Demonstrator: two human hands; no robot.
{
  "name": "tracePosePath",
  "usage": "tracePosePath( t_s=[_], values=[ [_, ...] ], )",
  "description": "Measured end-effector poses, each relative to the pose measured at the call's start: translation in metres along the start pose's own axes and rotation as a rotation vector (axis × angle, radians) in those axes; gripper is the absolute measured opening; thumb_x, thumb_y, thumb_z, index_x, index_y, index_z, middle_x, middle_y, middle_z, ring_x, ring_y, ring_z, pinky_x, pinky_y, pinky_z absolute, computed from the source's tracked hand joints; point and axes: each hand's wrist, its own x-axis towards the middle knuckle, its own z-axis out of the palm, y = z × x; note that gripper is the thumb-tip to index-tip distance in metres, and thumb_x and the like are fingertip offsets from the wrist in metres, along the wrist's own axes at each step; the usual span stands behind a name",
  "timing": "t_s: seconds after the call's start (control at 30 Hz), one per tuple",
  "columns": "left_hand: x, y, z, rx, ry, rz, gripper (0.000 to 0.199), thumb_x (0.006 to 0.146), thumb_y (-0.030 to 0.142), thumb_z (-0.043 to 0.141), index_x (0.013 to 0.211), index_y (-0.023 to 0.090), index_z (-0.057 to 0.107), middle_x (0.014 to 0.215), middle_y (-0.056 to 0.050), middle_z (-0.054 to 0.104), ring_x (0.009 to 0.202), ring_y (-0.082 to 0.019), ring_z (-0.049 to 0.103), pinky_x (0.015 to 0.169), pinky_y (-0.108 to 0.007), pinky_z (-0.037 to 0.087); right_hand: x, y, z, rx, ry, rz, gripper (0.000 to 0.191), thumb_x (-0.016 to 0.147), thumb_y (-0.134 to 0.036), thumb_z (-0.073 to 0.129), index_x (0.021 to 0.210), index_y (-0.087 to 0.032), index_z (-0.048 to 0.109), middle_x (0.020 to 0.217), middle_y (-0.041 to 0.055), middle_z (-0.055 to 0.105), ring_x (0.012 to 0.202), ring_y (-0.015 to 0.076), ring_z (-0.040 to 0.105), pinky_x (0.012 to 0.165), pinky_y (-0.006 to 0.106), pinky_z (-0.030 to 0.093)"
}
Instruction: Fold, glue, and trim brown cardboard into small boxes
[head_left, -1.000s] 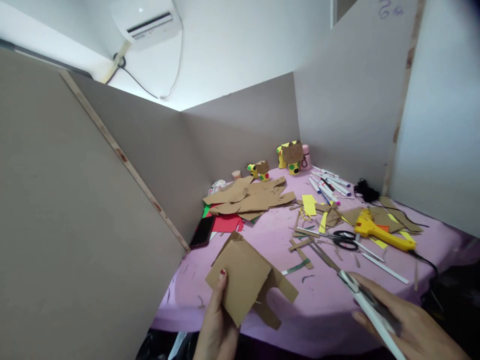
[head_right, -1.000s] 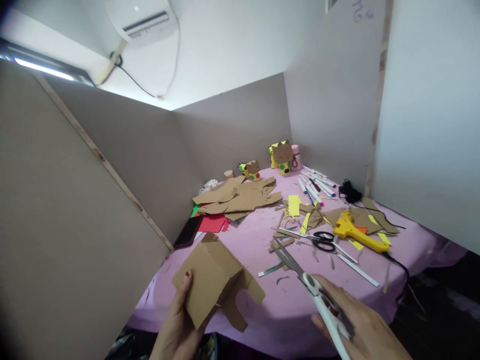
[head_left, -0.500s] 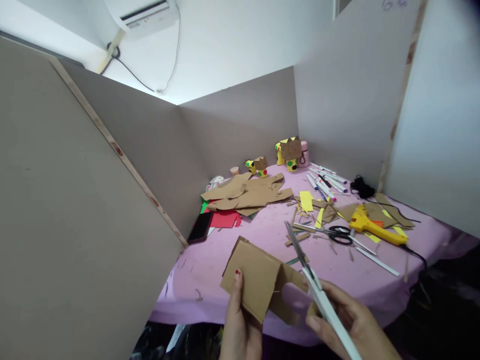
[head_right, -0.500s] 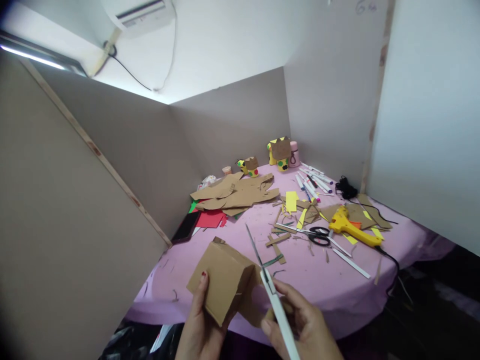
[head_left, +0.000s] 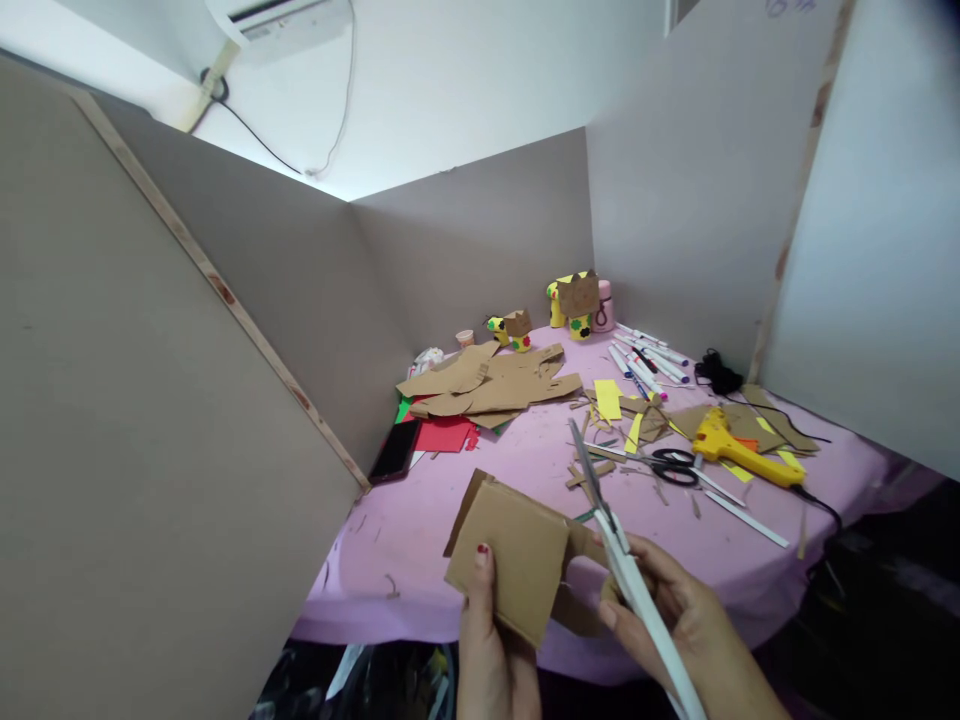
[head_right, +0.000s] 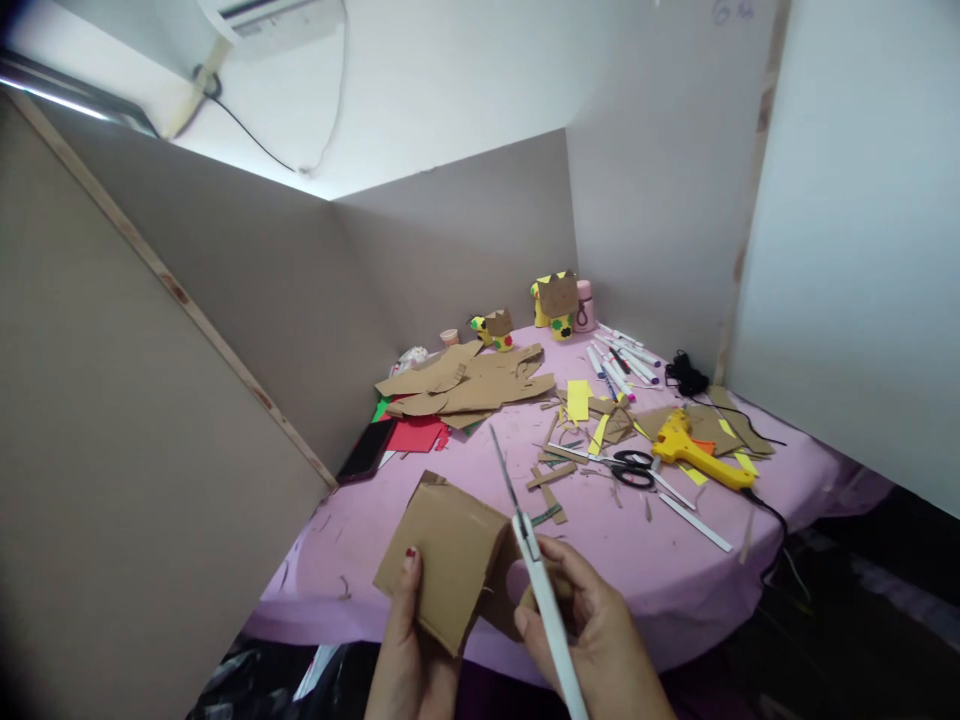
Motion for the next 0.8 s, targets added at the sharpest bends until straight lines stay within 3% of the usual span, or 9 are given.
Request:
tracePosePath(
  t_s=[0.1, 0.2, 0.27, 0.37, 0.57, 0.67, 0.8],
  values=[
    [0.000, 0.008, 0.000, -0.065, 0.028, -0.032, 0.030, 0.093, 0.022, 0.057, 0.122, 0.019, 0.061, 0.083, -0.005, 0.078, 0.072, -0.018, 0.074, 0.079, -0.034, 0.062, 0.001, -0.003, -0.010, 0.009, 0.044, 0.059, 0.041, 0.053, -0.023, 0.085, 0.090, -0.023, 0.069, 0.057, -0.0039, 0.065, 0.051, 0.0150, 0.061, 0.050, 0.023, 0.052],
    [0.004, 0.011, -0.005, -0.078, 0.026, -0.024, 0.032, 0.092, 0.029, 0.059, 0.123, 0.023, 0.061, 0.089, -0.004, 0.078, 0.073, -0.021, 0.074, 0.077, -0.041, 0.062, 0.001, -0.002, -0.019, 0.039, 0.116, 0.116, 0.043, 0.050, -0.026, 0.088, 0.087, -0.023, 0.066, 0.057, -0.0055, 0.064, 0.053, 0.0131, 0.060, 0.052, 0.020, 0.050],
    [0.008, 0.011, -0.008, -0.083, 0.009, -0.043, 0.034, 0.092, 0.034, 0.058, 0.125, 0.025, 0.060, 0.093, -0.005, 0.077, 0.076, -0.025, 0.074, 0.074, -0.046, 0.061, 0.000, 0.004, -0.023, 0.049, 0.139, 0.119, 0.041, 0.052, -0.030, 0.088, 0.084, -0.024, 0.063, 0.061, -0.0057, 0.064, 0.057, 0.0117, 0.059, 0.056, 0.018, 0.049],
    [0.009, 0.010, -0.009, -0.067, -0.008, -0.068, 0.037, 0.092, 0.037, 0.057, 0.127, 0.024, 0.058, 0.092, -0.008, 0.077, 0.078, -0.027, 0.074, 0.069, -0.046, 0.061, 0.000, 0.014, -0.026, 0.047, 0.140, 0.127, 0.044, 0.055, -0.039, 0.086, 0.089, -0.024, 0.062, 0.063, -0.0047, 0.065, 0.059, 0.0126, 0.059, 0.058, 0.020, 0.049],
    [-0.001, 0.012, -0.011, 0.136, -0.101, -0.319, 0.039, 0.085, 0.040, 0.066, 0.114, 0.013, 0.064, 0.081, -0.010, 0.078, 0.073, -0.026, 0.074, 0.078, -0.042, 0.060, 0.011, 0.016, -0.039, 0.030, 0.128, 0.125, 0.047, 0.064, -0.055, 0.080, 0.096, -0.025, 0.062, 0.074, 0.0000, 0.070, 0.069, 0.0176, 0.064, 0.064, 0.024, 0.051],
    [0.000, 0.008, -0.014, 0.288, -0.254, -0.267, 0.043, 0.075, 0.040, 0.076, 0.108, 0.013, 0.066, 0.082, -0.012, 0.077, 0.090, -0.032, 0.073, 0.083, -0.041, 0.058, 0.019, 0.007, -0.049, -0.003, 0.024, 0.050, 0.052, 0.067, -0.056, 0.077, 0.107, -0.028, 0.059, 0.091, 0.0026, 0.072, 0.087, 0.0205, 0.066, 0.078, 0.027, 0.051],
    [0.003, 0.000, -0.013, 0.321, -0.384, -0.135, 0.075, 0.050, 0.036, 0.091, 0.115, 0.016, 0.059, 0.098, -0.016, 0.076, 0.096, -0.039, 0.070, 0.083, -0.046, 0.057, 0.022, 0.006, -0.049, -0.011, -0.208, 0.050, 0.074, 0.059, -0.055, 0.083, 0.121, -0.029, 0.051, 0.108, 0.0078, 0.070, 0.103, 0.0264, 0.064, 0.093, 0.036, 0.048]
  ],
)
